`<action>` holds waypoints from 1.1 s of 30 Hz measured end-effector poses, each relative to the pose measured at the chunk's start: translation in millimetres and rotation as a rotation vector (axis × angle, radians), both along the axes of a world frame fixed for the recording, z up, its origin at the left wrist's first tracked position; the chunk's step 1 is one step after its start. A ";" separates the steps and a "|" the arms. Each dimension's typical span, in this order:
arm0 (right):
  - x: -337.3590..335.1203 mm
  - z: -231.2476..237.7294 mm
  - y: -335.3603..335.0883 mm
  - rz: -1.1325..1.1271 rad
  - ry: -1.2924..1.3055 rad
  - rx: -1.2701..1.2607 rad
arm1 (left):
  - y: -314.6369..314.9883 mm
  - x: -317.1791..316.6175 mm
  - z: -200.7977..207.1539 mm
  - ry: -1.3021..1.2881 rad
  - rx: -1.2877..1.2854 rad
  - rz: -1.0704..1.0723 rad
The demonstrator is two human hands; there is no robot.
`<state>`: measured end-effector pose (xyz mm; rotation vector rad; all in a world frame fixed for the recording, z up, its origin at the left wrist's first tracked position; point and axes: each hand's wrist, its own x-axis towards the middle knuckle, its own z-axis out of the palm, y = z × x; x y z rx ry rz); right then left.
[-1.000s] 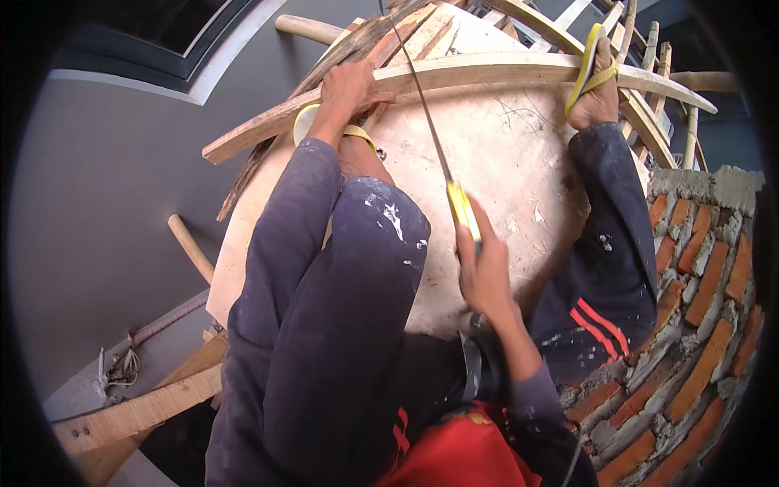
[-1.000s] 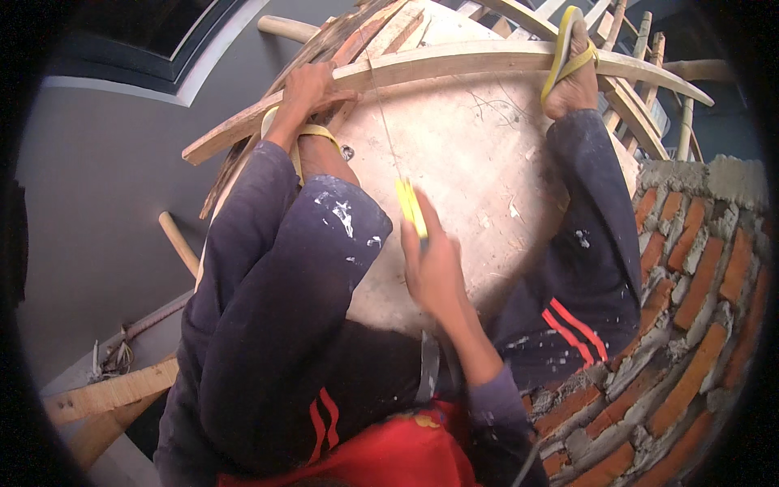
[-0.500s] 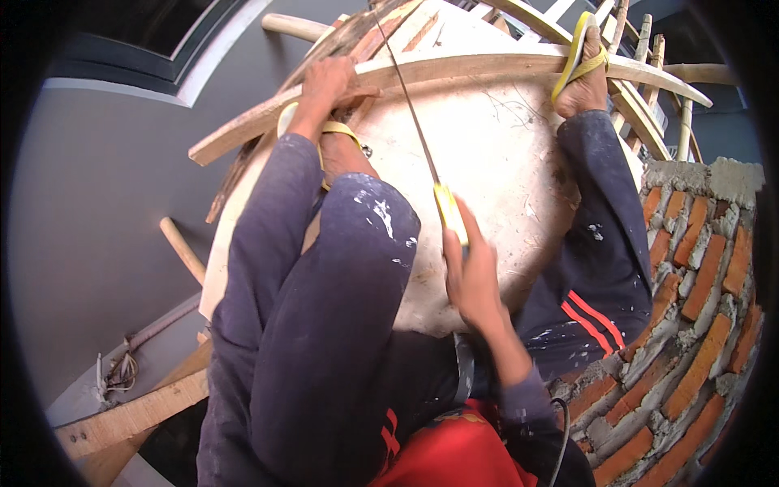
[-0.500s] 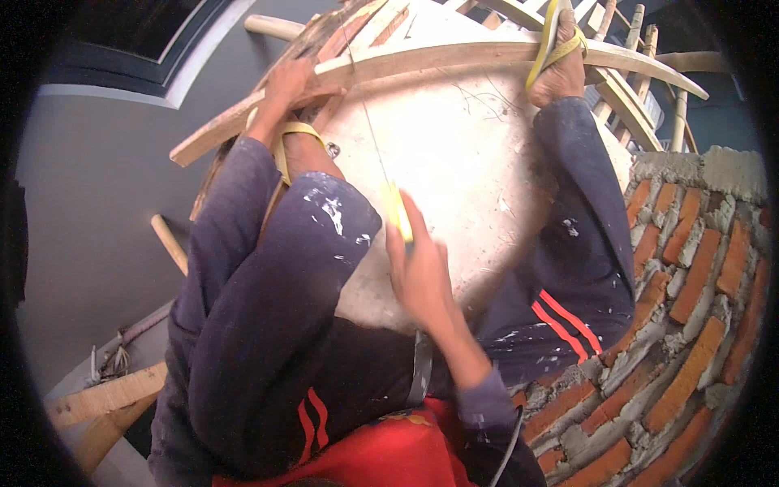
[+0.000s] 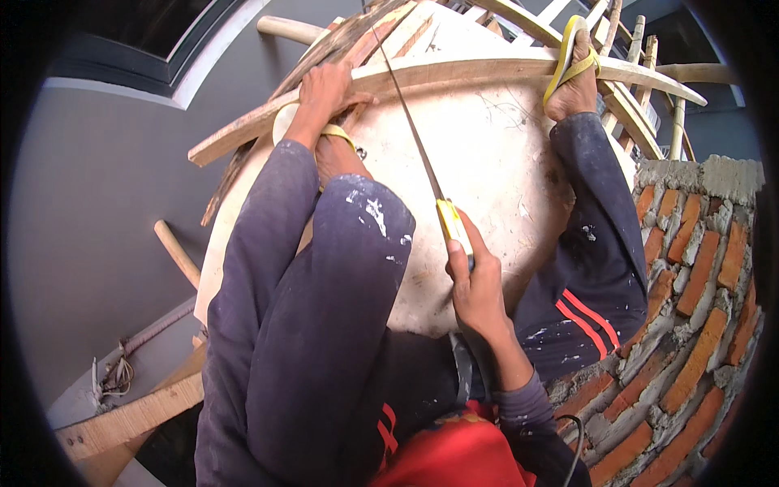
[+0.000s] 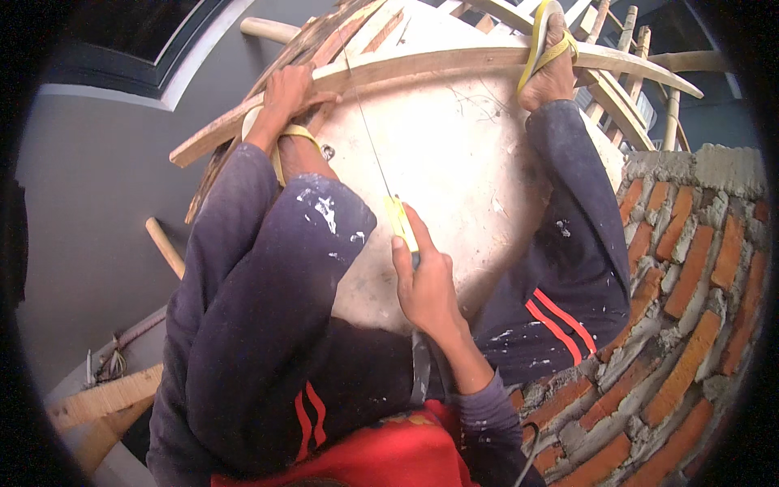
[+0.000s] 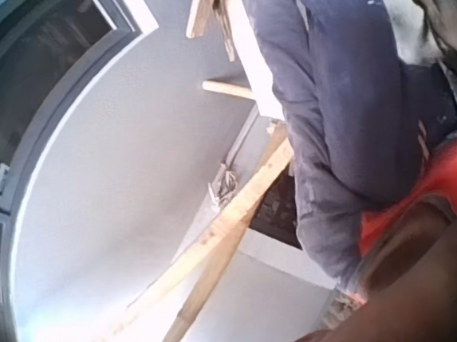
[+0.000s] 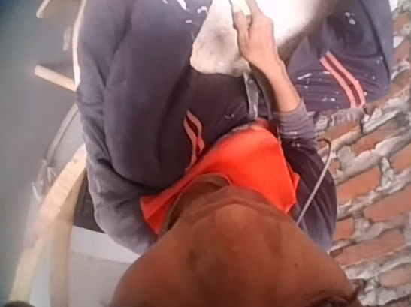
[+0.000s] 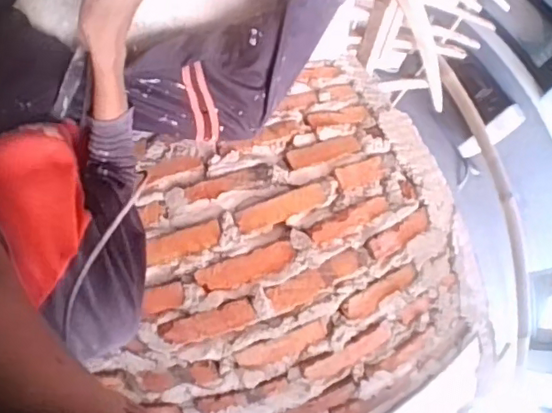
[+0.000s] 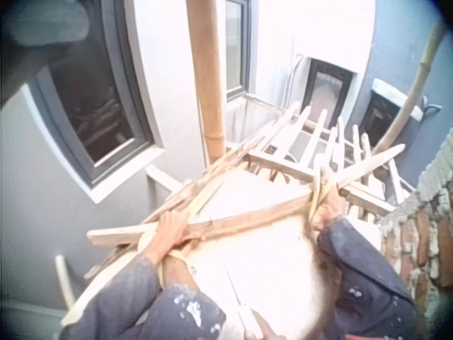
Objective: The person positions a long wooden plank on a makeshift scaffold and uses a hand saw to cut it. They hold the wood steady with one hand while sawing with the other, eventually completing the cut.
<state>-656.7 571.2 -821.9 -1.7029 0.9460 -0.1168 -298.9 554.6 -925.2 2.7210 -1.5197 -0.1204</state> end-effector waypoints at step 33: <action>-28.8 11.7 5.3 -0.022 -0.044 -0.046 | 18.5 -37.5 37.2 0.155 0.000 -0.130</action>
